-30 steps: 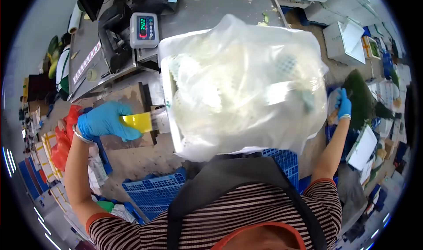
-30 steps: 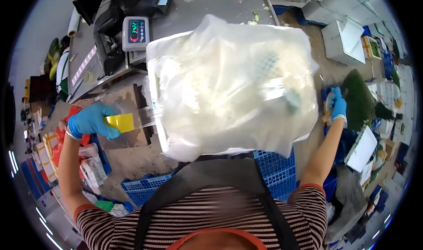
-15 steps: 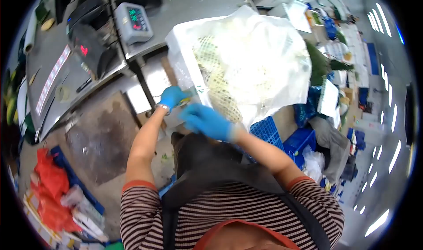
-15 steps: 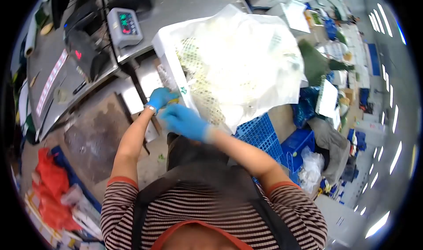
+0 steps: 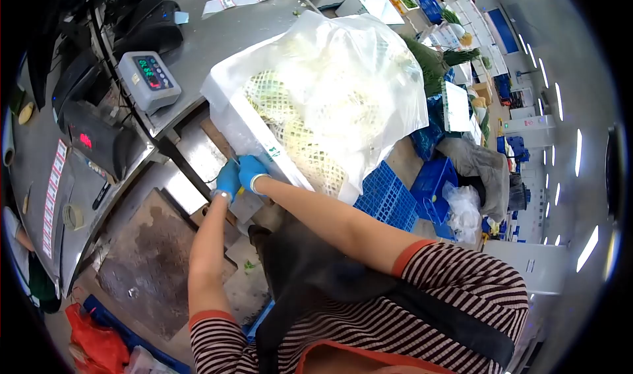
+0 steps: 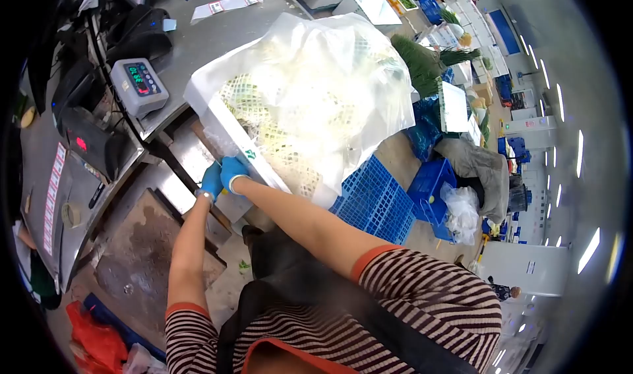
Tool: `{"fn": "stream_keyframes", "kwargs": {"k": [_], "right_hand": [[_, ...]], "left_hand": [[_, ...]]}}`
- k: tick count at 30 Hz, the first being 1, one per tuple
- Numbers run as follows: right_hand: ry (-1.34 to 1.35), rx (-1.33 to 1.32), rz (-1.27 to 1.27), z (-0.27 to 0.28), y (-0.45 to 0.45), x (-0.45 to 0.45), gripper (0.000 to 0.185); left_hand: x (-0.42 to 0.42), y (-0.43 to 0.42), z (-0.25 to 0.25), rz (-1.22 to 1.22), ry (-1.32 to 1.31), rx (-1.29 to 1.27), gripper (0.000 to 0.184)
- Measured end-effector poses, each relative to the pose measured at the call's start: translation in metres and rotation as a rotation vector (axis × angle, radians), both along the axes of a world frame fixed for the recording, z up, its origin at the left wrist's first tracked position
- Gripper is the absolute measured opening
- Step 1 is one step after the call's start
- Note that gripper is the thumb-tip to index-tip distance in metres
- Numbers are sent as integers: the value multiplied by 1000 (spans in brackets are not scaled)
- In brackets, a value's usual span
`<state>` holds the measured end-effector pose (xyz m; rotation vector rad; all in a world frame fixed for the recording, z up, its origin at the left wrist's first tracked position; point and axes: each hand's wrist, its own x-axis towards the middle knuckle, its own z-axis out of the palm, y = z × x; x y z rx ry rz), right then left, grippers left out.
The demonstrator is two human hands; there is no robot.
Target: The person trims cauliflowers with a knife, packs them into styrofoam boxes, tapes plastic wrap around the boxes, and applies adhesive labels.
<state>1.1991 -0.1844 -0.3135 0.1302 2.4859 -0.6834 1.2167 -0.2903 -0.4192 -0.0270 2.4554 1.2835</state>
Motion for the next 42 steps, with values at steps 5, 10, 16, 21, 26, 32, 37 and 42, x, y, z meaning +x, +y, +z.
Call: {"fn": "stream_keyframes", "kwargs": {"k": [5, 10, 16, 21, 26, 32, 37, 42], "right_hand": [[153, -114, 151, 18, 23, 34, 30], [51, 50, 127, 39, 15, 61, 26], [-363, 272, 1246, -39, 46, 53, 21], [274, -186, 134, -11, -2, 111, 15], [82, -29, -31, -31, 7, 31, 23], [-449, -891, 16, 190, 19, 77, 47], [117, -773, 594, 239, 106, 87, 61], [-327, -807, 503, 302, 212, 59, 59]], "left_hand": [[-10, 7, -14, 77, 37, 156, 21], [-2, -14, 46, 65, -114, 300, 17], [11, -40, 120, 460, 141, -263, 22], [56, -81, 106, 862, 110, 234, 26], [129, -72, 163, 937, 22, 347, 24], [194, -11, 277, 1058, -78, 362, 15], [182, 61, 353, 808, -18, 412, 9], [151, 155, 368, 676, -76, 649, 15]]}}
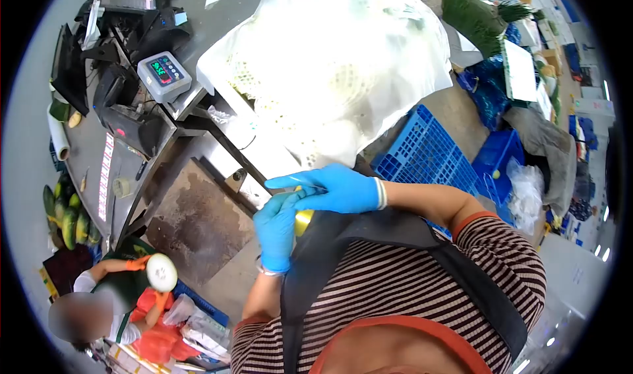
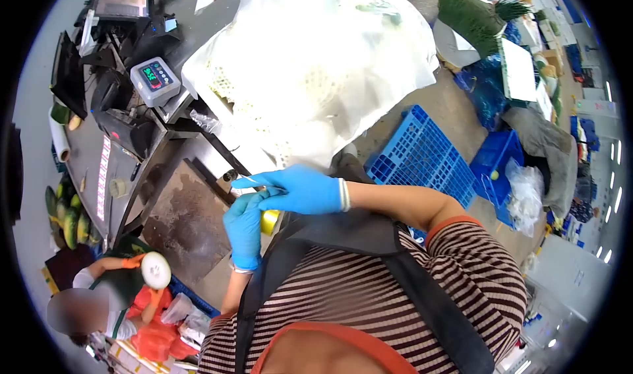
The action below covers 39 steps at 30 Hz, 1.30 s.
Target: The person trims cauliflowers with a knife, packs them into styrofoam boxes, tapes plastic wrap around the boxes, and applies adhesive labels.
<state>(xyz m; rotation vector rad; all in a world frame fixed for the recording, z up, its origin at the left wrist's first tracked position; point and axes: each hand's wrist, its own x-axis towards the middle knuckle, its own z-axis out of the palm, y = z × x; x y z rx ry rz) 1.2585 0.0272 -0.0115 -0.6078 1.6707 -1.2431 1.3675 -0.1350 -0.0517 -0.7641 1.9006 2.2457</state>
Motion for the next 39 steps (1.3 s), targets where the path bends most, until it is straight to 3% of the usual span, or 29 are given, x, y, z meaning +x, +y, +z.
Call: {"fn": "stream_keyframes", "kwargs": {"k": [4, 7, 10, 12, 14, 16, 20, 22, 24, 26, 29, 33, 36, 39], "right_hand": [[163, -105, -72, -7, 97, -25, 59], [151, -108, -126, -4, 175, -48, 58], [251, -46, -151, 5, 241, -71, 57], [430, -84, -184, 1, 266, -72, 56], [556, -169, -148, 8, 284, -71, 57], [682, -256, -157, 15, 298, -78, 59], [656, -196, -212, 27, 324, -99, 63], [603, -236, -334, 37, 337, -109, 58], [525, -203, -374, 45, 357, -124, 56], [424, -78, -363, 48, 387, -145, 56], [593, -4, -357, 39, 421, -188, 54], [569, -60, -215, 30, 465, -268, 49], [526, -159, -167, 8, 496, -340, 49], [519, -94, -11, 3, 533, -404, 48]], "left_hand": [[-30, 80, 8, -192, 13, -227, 30], [-58, 142, 6, -368, 56, 44, 34], [-95, 213, 37, -617, -134, -21, 47], [-115, 240, 51, -735, -225, -118, 42], [-118, 251, 9, -852, 147, -321, 66], [-135, 274, 25, -802, 130, -234, 66], [-172, 316, 64, -735, 77, -23, 66], [-191, 321, 68, -819, 28, -79, 61], [-210, 321, 68, -1042, -81, -307, 54], [-234, 342, 71, -1037, -14, -338, 46], [-271, 375, 76, -999, -37, -241, 38], [-326, 425, 46, -867, 60, -277, 37], [-375, 474, 32, -695, -76, -290, 36], [-420, 525, 40, -516, -223, -187, 35]]}}
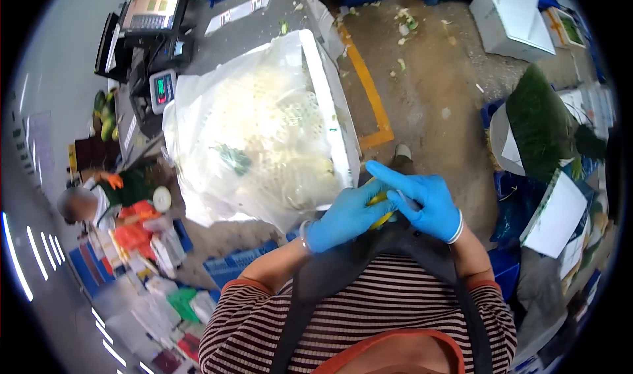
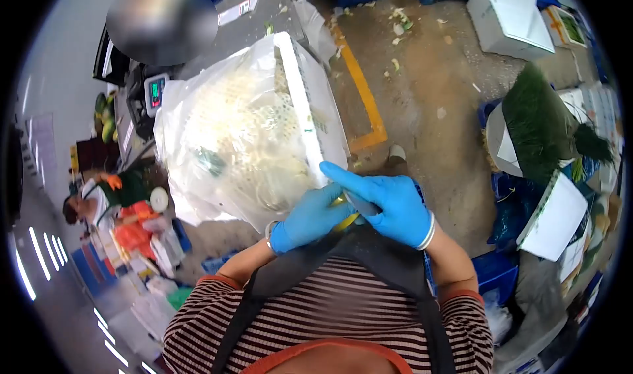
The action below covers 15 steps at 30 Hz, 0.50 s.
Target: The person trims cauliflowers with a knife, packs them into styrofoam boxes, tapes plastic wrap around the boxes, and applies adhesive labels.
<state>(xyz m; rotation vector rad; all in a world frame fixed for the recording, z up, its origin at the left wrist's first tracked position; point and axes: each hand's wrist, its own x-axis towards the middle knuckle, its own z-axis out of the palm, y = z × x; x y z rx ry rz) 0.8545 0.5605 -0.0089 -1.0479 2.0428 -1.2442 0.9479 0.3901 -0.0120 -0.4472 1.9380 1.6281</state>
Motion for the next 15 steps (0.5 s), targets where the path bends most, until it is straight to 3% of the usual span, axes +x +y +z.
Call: {"fn": "stream_keyframes", "kwargs": {"k": [4, 5, 9, 11, 15], "right_hand": [[-332, 44, 132, -2, 26, -61, 50], [-348, 38, 174, -4, 24, -70, 49], [-265, -20, 362, -13, 3, -88, 66], [-184, -60, 424, -18, -12, -85, 71], [-95, -62, 539, -21, -40, -83, 76]], "left_hand": [[-26, 39, 0, 165, -44, 148, 32], [-30, 43, 3, 143, -16, 18, 30], [-32, 44, 11, 384, -75, 25, 30], [-7, 42, -12, 492, -47, 23, 32], [4, 33, -11, 696, 8, 136, 32]]}}
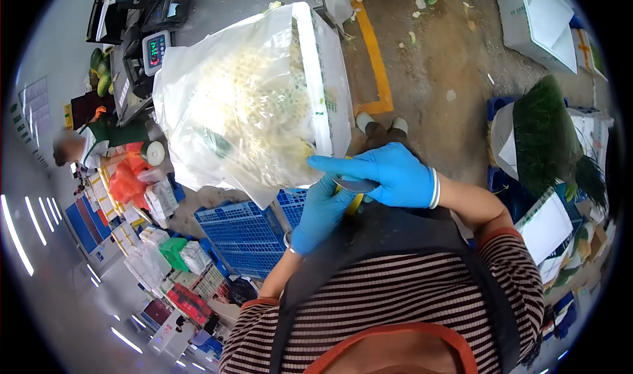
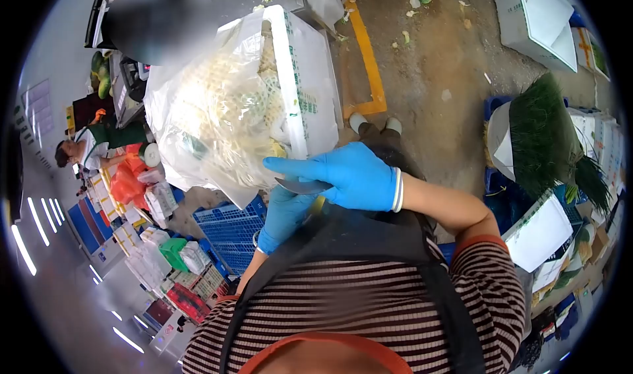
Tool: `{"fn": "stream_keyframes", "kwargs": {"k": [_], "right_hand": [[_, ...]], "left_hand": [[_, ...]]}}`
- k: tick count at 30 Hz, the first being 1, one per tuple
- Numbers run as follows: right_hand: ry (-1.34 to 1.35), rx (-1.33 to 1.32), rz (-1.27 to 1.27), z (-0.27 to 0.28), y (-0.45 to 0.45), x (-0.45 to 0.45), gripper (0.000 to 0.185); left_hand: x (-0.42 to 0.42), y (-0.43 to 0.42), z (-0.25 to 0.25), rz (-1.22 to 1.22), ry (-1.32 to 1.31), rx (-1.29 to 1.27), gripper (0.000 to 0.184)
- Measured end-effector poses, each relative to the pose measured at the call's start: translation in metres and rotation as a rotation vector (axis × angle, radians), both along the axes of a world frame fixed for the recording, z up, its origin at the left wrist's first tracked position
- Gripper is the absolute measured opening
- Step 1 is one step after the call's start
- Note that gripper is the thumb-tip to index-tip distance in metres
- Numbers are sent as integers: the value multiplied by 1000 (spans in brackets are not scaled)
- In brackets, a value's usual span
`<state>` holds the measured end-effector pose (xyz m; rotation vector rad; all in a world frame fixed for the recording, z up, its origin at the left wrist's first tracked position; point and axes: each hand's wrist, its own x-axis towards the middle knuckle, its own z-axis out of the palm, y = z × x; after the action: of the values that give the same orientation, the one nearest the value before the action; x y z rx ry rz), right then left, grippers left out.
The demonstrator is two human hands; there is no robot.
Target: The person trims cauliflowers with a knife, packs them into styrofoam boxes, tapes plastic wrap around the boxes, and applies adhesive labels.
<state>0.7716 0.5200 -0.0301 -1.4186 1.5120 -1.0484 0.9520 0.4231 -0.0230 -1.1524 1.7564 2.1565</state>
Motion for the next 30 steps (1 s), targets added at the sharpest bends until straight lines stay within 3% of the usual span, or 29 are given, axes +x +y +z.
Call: {"fn": "stream_keyframes", "kwargs": {"k": [7, 14, 16, 18, 21, 25, 29, 30], "right_hand": [[12, 53, 49, -4, -32, 9, 78], [-129, 180, 18, 9, -66, -4, 56], [-233, 187, 74, 8, -79, -20, 57], [-139, 124, 191, 10, -94, -38, 57], [287, -134, 451, 21, -123, -67, 53], [-218, -75, 351, 42, -162, -134, 57], [-347, -25, 81, 9, -177, -161, 58], [-317, 199, 70, 25, -185, -179, 62]], "left_hand": [[17, -29, 1, 34, 18, 137, 25], [3, -48, 21, 61, -16, -52, 24], [-10, -51, 24, 97, -31, -135, 23], [-22, -56, 16, 111, -62, -210, 29], [-59, -64, 23, 277, -25, -245, 37], [-126, -68, 25, 722, 220, -525, 44], [-179, -87, 28, 845, 228, -567, 48], [-186, -91, 33, 863, 162, -538, 53]]}}
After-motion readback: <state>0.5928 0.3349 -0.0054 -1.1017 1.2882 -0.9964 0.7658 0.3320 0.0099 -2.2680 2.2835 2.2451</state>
